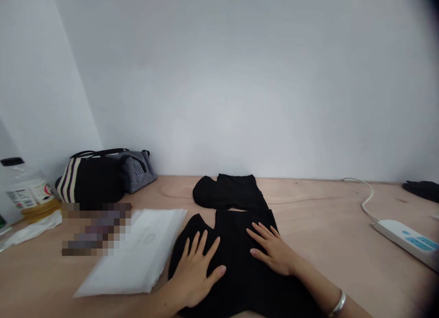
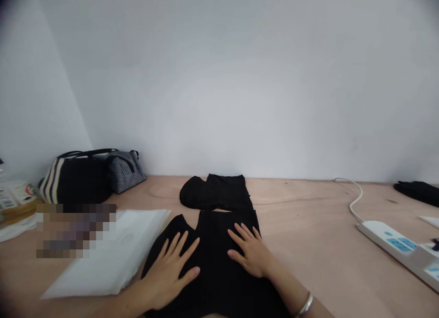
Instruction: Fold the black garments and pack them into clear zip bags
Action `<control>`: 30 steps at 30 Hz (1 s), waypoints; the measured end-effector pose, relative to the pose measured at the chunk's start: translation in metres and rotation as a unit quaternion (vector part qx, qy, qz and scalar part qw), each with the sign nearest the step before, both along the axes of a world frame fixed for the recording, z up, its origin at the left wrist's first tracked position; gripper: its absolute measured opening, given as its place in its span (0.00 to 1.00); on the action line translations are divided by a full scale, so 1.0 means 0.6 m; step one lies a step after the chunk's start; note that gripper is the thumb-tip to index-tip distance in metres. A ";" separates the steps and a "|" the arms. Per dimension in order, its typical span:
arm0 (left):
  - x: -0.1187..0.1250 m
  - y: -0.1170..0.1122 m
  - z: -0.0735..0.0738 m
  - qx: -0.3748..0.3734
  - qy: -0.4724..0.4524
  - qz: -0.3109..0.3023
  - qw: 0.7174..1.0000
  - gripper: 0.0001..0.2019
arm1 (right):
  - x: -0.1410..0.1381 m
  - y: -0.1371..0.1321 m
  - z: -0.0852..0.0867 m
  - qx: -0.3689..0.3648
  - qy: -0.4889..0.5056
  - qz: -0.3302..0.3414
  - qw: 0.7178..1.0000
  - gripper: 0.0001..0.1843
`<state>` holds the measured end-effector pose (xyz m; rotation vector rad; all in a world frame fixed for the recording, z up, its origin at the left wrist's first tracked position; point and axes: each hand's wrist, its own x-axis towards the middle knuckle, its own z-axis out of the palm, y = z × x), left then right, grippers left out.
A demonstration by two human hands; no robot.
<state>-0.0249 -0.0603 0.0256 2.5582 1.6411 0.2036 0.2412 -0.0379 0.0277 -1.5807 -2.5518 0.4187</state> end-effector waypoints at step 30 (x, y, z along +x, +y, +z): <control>-0.017 0.060 0.161 0.054 0.067 0.014 0.996 0.06 | 0.042 -0.006 0.154 0.068 -0.075 -0.033 0.994 0.20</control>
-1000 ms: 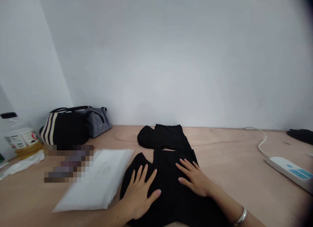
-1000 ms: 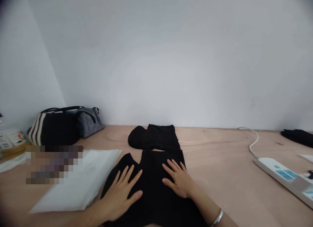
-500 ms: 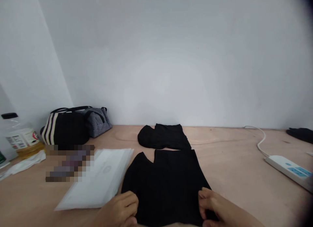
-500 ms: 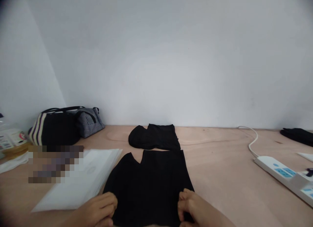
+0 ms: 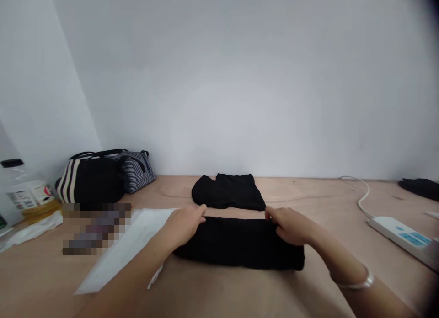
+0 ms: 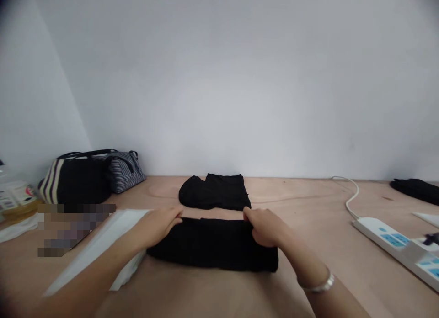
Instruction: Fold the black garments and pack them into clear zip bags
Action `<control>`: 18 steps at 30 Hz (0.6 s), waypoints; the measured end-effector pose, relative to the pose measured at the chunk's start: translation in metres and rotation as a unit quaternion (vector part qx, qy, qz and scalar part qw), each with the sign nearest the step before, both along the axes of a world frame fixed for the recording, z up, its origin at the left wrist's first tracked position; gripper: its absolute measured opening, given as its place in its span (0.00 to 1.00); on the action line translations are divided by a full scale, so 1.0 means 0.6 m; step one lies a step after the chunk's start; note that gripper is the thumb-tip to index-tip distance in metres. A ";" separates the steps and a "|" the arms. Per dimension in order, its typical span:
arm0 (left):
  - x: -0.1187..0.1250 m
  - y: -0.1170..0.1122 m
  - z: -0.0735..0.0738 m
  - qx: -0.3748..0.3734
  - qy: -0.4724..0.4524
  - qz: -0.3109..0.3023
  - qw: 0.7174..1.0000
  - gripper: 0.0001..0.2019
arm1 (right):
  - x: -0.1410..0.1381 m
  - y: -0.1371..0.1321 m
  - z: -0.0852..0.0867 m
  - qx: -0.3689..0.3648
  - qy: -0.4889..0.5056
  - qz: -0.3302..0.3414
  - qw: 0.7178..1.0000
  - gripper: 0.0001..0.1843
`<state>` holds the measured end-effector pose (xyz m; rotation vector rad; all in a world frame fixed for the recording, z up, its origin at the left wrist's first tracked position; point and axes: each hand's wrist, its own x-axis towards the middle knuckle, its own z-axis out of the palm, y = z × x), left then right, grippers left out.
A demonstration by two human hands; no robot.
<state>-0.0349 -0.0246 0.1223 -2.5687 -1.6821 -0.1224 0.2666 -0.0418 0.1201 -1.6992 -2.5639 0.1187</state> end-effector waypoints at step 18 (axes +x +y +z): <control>0.048 0.010 -0.181 -0.005 -0.049 0.022 0.999 0.28 | -0.050 0.014 -0.172 -0.014 0.038 -0.066 0.997 0.35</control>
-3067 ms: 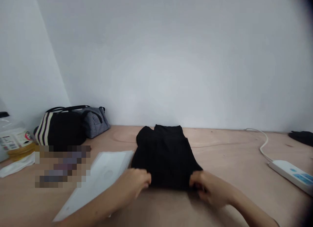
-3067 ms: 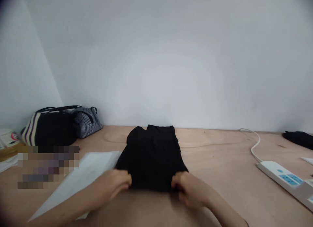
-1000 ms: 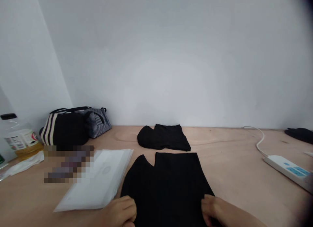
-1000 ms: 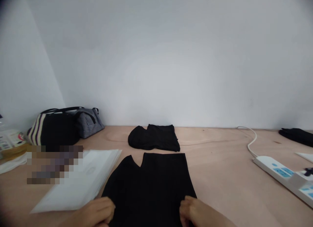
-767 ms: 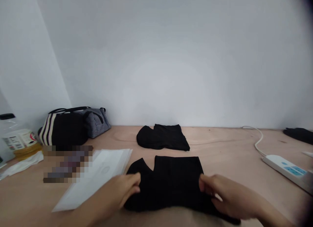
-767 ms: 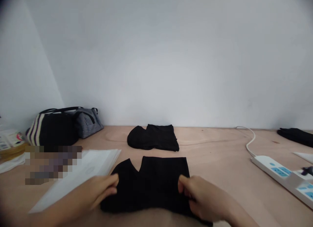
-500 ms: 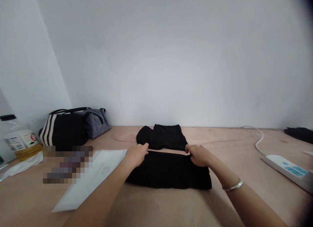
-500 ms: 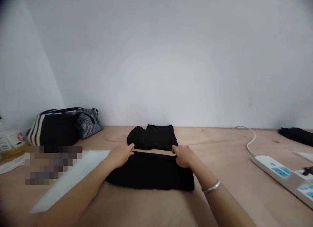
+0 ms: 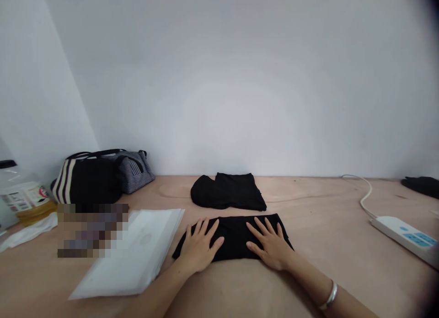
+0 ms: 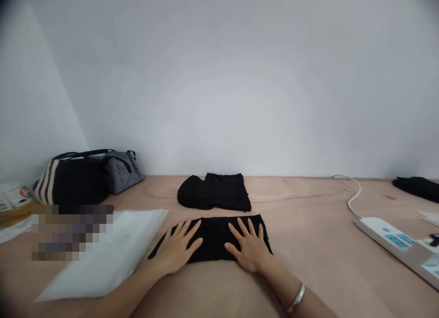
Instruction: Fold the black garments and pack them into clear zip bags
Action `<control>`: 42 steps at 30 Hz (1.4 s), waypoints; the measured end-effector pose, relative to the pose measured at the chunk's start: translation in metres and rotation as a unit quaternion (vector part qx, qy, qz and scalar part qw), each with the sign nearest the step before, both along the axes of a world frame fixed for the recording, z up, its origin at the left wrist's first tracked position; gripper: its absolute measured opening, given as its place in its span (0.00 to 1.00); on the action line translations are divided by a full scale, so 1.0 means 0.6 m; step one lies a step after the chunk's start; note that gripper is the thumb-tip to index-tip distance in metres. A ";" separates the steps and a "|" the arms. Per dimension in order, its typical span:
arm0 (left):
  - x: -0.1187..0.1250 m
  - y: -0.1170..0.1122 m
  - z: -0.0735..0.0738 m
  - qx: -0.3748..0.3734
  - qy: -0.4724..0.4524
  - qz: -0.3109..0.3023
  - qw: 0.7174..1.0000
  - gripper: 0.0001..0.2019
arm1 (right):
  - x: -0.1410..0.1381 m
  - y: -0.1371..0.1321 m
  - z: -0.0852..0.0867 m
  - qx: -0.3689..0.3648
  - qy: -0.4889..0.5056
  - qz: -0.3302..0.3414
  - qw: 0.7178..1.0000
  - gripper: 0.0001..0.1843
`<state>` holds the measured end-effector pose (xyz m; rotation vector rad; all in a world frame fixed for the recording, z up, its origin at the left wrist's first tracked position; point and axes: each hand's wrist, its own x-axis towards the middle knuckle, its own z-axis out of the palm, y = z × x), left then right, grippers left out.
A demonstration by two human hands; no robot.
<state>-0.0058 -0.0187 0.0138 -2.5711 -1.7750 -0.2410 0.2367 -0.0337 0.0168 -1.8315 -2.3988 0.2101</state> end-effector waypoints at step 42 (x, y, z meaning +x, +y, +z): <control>0.060 -0.052 0.042 0.025 -0.069 -0.195 0.978 0.32 | 0.059 0.027 0.011 -0.003 0.212 -0.192 0.958 0.36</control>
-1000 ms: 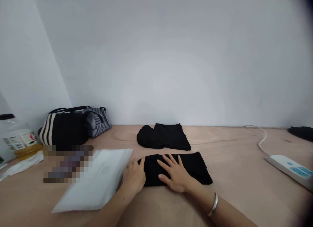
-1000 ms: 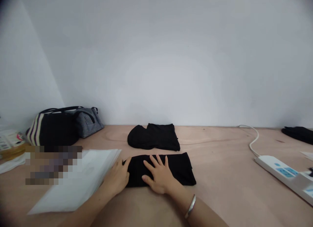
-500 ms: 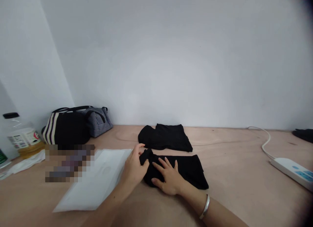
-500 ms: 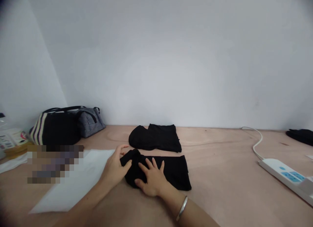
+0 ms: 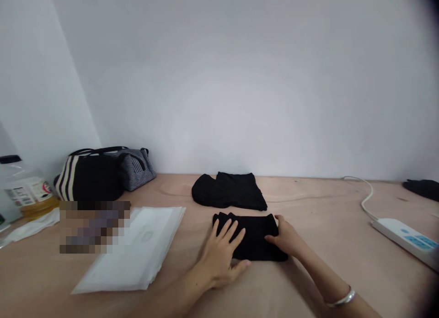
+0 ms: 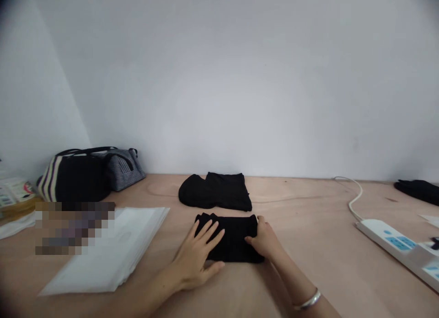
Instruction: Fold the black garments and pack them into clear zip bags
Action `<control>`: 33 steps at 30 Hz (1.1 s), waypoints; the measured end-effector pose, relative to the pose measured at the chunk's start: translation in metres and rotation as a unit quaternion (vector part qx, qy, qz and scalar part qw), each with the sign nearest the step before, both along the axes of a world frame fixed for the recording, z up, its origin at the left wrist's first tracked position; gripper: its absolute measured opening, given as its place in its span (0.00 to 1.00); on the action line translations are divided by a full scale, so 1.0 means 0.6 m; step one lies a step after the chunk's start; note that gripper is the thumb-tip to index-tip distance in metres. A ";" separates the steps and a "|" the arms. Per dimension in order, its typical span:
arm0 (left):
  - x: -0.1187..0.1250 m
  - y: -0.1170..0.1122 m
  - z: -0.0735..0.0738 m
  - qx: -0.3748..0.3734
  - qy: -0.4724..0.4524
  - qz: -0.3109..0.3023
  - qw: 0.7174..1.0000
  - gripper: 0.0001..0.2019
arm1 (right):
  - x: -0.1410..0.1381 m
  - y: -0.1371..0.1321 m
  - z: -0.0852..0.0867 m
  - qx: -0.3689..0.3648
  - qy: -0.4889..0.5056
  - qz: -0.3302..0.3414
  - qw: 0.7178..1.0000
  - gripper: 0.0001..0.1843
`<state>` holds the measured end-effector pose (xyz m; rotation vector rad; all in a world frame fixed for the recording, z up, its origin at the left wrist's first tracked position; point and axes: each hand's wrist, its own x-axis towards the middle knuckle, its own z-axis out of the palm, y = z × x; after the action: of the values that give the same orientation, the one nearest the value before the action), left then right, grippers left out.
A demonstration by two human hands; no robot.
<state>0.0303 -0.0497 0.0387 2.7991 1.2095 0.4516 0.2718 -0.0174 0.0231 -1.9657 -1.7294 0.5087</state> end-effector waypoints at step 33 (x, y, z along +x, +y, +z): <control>-0.062 -0.007 0.011 0.042 -0.048 0.089 0.994 0.43 | -0.109 -0.030 0.065 0.159 -0.119 0.371 0.907 0.36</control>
<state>-0.0069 -0.0539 0.0452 2.7105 1.4586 0.6553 0.2066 -0.0356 0.0620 -1.1286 -2.5243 0.1969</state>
